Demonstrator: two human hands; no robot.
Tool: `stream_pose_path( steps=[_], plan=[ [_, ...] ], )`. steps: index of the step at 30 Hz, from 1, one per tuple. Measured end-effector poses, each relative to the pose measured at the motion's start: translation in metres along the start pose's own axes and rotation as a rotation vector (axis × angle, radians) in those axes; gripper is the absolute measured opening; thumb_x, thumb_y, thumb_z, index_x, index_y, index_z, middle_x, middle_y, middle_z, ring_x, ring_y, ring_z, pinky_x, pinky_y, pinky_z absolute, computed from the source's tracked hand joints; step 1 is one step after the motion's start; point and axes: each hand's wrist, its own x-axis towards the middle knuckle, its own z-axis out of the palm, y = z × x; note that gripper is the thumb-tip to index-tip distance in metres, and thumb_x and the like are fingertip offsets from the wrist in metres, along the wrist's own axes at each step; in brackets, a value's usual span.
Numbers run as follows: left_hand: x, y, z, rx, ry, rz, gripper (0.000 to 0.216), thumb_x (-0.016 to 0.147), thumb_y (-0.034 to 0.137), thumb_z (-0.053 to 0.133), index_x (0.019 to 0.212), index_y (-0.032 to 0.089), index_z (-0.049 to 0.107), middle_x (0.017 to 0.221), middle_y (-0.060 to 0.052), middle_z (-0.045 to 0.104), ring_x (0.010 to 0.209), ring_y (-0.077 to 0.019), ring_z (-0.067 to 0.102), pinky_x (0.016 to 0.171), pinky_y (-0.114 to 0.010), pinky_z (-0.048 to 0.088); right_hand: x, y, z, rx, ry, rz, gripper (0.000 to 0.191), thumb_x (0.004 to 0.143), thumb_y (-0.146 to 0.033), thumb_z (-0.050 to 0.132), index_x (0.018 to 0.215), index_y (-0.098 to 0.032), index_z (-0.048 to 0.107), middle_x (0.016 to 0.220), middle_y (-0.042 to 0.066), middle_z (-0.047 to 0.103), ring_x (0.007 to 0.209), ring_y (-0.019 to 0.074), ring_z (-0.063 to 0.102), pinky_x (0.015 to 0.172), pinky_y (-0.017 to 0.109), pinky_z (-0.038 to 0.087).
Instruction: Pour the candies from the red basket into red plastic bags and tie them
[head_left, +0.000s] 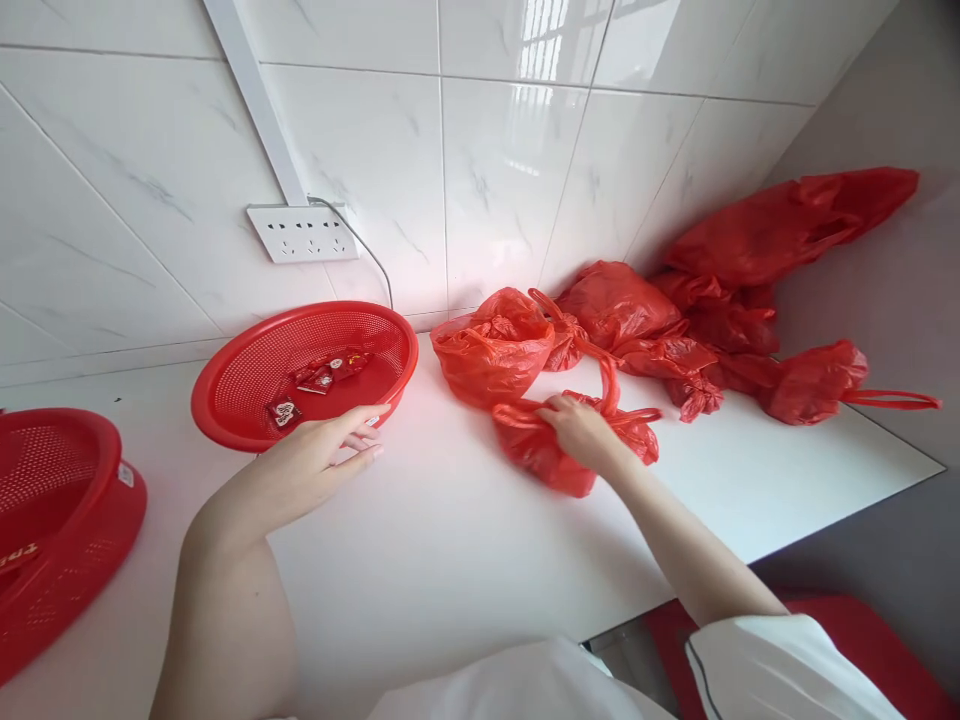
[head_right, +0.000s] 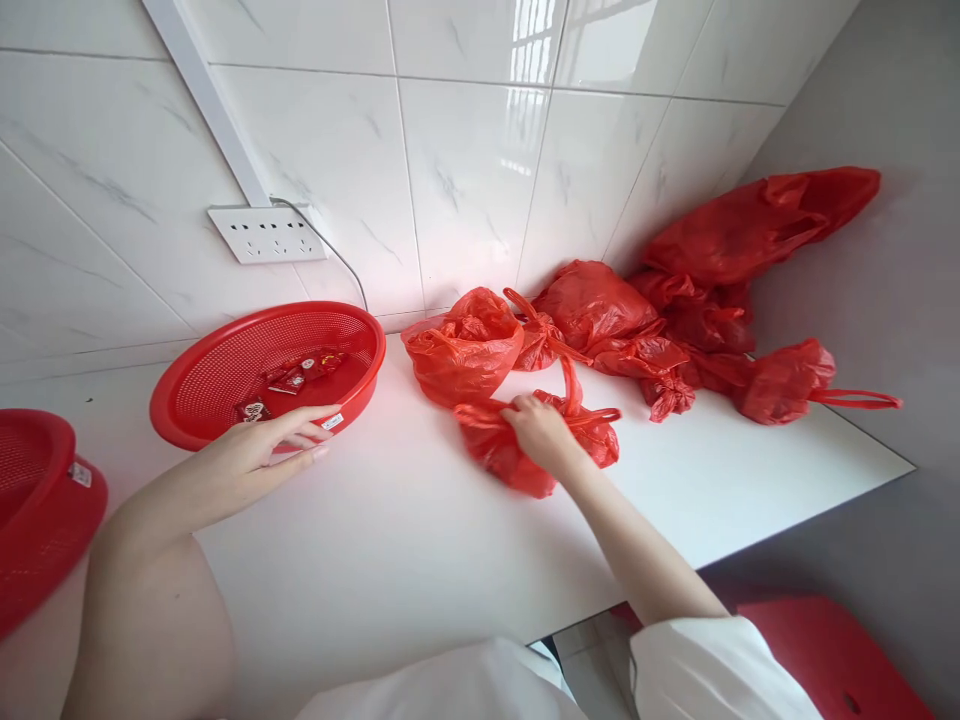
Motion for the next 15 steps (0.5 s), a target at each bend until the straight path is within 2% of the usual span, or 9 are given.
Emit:
stream_pose_path(
  steps=[3,5,8,10,11,13,15],
  plan=[
    [0.002,-0.002,0.002,-0.021,-0.057,-0.022,0.049,0.090,0.053,0.049,0.135,0.032,0.053,0.123,-0.003,0.070,0.111,-0.0220,0.067,0.091,-0.033,0.055,-0.014,0.073,0.002,-0.023,0.064,0.166,0.043,0.087,-0.004,0.039,0.117,-0.014,0.068,0.115,0.018,0.064,0.105,0.0277,0.058,0.088,0.038,0.045],
    [0.002,-0.003,0.003,-0.030,-0.065,-0.032,0.050,0.091,0.054,0.047,0.136,0.032,0.052,0.123,-0.004,0.070,0.112,-0.0222,0.067,0.091,-0.033,0.055,-0.023,0.117,0.000,-0.028,0.101,0.254,0.044,0.083,-0.001,0.041,0.113,-0.013,0.071,0.111,0.019,0.066,0.107,0.0297,0.058,0.088,0.041,0.045],
    [0.000,-0.004,0.004,-0.037,-0.056,-0.049,0.049,0.091,0.053,0.046,0.134,0.033,0.054,0.122,-0.004,0.070,0.110,-0.0232,0.068,0.087,-0.033,0.056,-0.029,0.161,-0.007,-0.034,0.194,0.390,0.037,0.079,-0.004,0.047,0.104,-0.010,0.074,0.110,0.028,0.065,0.107,0.0368,0.058,0.084,0.049,0.044],
    [0.000,-0.005,0.004,-0.039,-0.055,-0.058,0.047,0.091,0.053,0.046,0.132,0.033,0.056,0.120,-0.004,0.071,0.110,-0.0238,0.068,0.086,-0.033,0.056,-0.025,0.166,-0.014,-0.009,0.291,0.401,0.032,0.081,-0.013,0.053,0.107,-0.011,0.073,0.121,0.031,0.060,0.115,0.0405,0.054,0.086,0.053,0.043],
    [0.001,-0.005,0.004,-0.040,-0.054,-0.059,0.046,0.091,0.052,0.046,0.131,0.032,0.057,0.120,-0.005,0.071,0.110,-0.0242,0.068,0.086,-0.033,0.056,-0.018,0.160,-0.019,0.020,0.346,0.365,0.032,0.083,-0.018,0.055,0.110,-0.014,0.071,0.128,0.028,0.058,0.120,0.0395,0.052,0.090,0.053,0.043],
    [0.002,-0.006,0.005,-0.041,-0.054,-0.050,0.048,0.091,0.051,0.045,0.133,0.031,0.056,0.120,-0.006,0.071,0.110,-0.0254,0.068,0.086,-0.034,0.056,0.001,0.138,-0.026,0.098,0.449,0.236,0.033,0.089,-0.024,0.050,0.117,-0.020,0.067,0.135,0.018,0.057,0.127,0.0315,0.051,0.100,0.047,0.043],
    [0.003,-0.006,0.007,-0.045,-0.057,-0.034,0.051,0.091,0.051,0.045,0.137,0.031,0.053,0.119,-0.007,0.070,0.110,-0.0258,0.067,0.085,-0.035,0.056,0.027,0.110,-0.032,0.187,0.517,0.115,0.035,0.094,-0.021,0.041,0.119,-0.024,0.065,0.136,0.009,0.059,0.127,0.0223,0.053,0.105,0.039,0.043]
  ],
)
